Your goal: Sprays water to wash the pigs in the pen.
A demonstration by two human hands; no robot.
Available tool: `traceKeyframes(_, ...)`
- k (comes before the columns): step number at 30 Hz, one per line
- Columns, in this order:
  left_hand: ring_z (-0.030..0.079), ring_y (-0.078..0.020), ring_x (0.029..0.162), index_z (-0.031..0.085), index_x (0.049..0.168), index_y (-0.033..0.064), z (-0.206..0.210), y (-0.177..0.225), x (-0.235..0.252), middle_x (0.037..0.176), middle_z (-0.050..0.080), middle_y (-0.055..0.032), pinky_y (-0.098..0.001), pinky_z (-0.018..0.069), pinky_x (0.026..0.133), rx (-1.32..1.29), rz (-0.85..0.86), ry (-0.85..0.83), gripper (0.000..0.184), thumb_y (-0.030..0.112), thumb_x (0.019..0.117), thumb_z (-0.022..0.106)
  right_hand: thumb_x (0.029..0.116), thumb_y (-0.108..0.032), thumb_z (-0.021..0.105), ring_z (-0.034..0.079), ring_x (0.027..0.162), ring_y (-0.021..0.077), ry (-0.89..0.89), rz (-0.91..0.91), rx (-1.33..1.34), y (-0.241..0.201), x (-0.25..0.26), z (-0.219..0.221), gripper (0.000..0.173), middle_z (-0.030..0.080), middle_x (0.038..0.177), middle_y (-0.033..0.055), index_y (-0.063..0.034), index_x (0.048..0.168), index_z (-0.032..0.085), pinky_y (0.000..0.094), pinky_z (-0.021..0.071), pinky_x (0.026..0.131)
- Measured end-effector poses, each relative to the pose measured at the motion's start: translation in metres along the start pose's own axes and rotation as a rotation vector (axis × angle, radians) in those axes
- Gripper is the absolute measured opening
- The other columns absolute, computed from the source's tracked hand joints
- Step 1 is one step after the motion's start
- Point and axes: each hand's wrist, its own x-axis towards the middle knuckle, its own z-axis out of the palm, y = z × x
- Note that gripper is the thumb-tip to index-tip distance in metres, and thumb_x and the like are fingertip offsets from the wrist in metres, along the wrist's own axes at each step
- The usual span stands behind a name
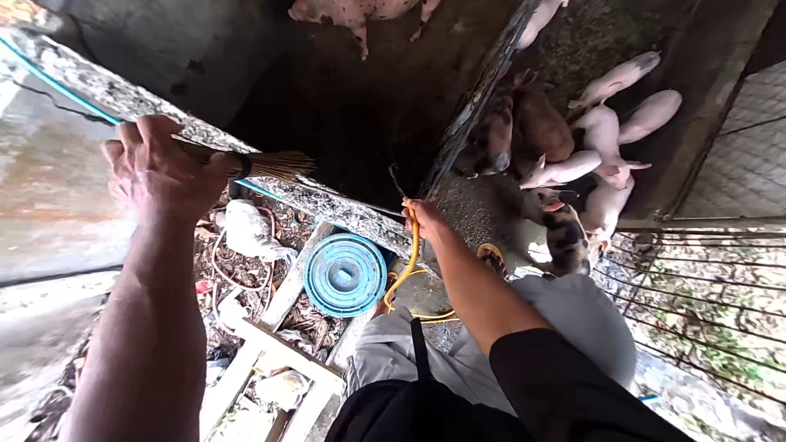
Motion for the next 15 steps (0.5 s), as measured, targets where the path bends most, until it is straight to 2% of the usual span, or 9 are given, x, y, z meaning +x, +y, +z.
traceKeyframes(4,0.046,-0.0633,0.126,0.048,0.139,0.0009,-0.010,-0.048,-0.009,0.139,0.048,-0.0374,-0.0806,0.0394,0.092,-0.017,0.044,-0.099,0.071,0.025,0.0823,0.084,0.1128,-0.025,0.039,0.044,0.048,0.0068,-0.075,0.001,-0.242,0.007,-0.012,-0.015,0.033,0.059,0.080,0.0036,-0.0039,0.132,0.055,0.0213,0.0400,0.046)
traceKeyframes(7,0.058,-0.0608,0.110,0.046,0.142,0.0046,0.003,-0.114,-0.026,0.121,0.061,-0.0345,-0.0829,0.0416,0.088,-0.118,0.073,-0.141,0.078,0.027,0.0800,0.088,0.1129,-0.024,0.039,0.043,0.047,0.0062,-0.093,-0.033,-0.334,0.001,-0.023,-0.030,0.034,0.059,0.078,0.0033,-0.0033,0.134,0.055,0.0204,0.0397,0.045)
traceKeyframes(9,0.062,-0.0570,0.104,0.047,0.145,0.0093,0.018,-0.152,-0.048,0.111,0.068,-0.0304,-0.0818,0.0429,0.087,-0.201,-0.018,-0.146,0.083,0.033,0.0777,0.089,0.1125,-0.024,0.041,0.045,0.048,0.0065,-0.100,-0.054,-0.392,-0.011,-0.032,-0.039,0.036,0.059,0.078,0.0035,-0.0062,0.142,0.052,0.0206,0.0406,0.045)
traceKeyframes(10,0.064,-0.0553,0.100,0.048,0.144,0.0087,0.027,-0.168,-0.061,0.108,0.068,-0.0299,-0.0804,0.0448,0.084,-0.254,-0.080,-0.147,0.083,0.033,0.0767,0.090,0.1123,-0.024,0.041,0.045,0.049,0.0068,-0.101,-0.056,-0.426,-0.019,-0.037,-0.042,0.038,0.058,0.078,0.0035,-0.0078,0.145,0.050,0.0209,0.0408,0.046)
traceKeyframes(11,0.064,-0.0525,0.100,0.048,0.144,0.0078,0.034,-0.178,-0.076,0.112,0.067,-0.0296,-0.0774,0.0466,0.084,-0.333,-0.173,-0.173,0.082,0.030,0.0767,0.090,0.1123,-0.025,0.042,0.046,0.049,0.0069,-0.100,-0.059,-0.460,-0.026,-0.041,-0.044,0.038,0.058,0.078,0.0034,-0.0085,0.145,0.050,0.0212,0.0408,0.046)
traceKeyframes(13,0.063,-0.0406,0.102,0.045,0.147,0.0083,0.049,-0.189,-0.106,0.124,0.062,-0.0260,-0.0642,0.0516,0.084,-0.535,-0.367,-0.288,0.079,0.022,0.0813,0.086,0.1123,-0.025,0.043,0.047,0.050,0.0076,-0.110,-0.078,-0.543,-0.034,-0.048,-0.045,0.037,0.059,0.078,0.0040,-0.0087,0.144,0.053,0.0217,0.0429,0.047)
traceKeyframes(15,0.066,-0.0251,0.094,0.042,0.150,0.0109,0.070,-0.189,-0.136,0.121,0.063,-0.0183,-0.0464,0.0577,0.077,-0.726,-0.509,-0.457,0.069,0.015,0.0900,0.076,0.1128,-0.027,0.041,0.052,0.051,0.0097,-0.122,-0.127,-0.653,-0.038,-0.052,-0.041,0.038,0.060,0.078,0.0057,-0.0091,0.144,0.053,0.0237,0.0473,0.050)
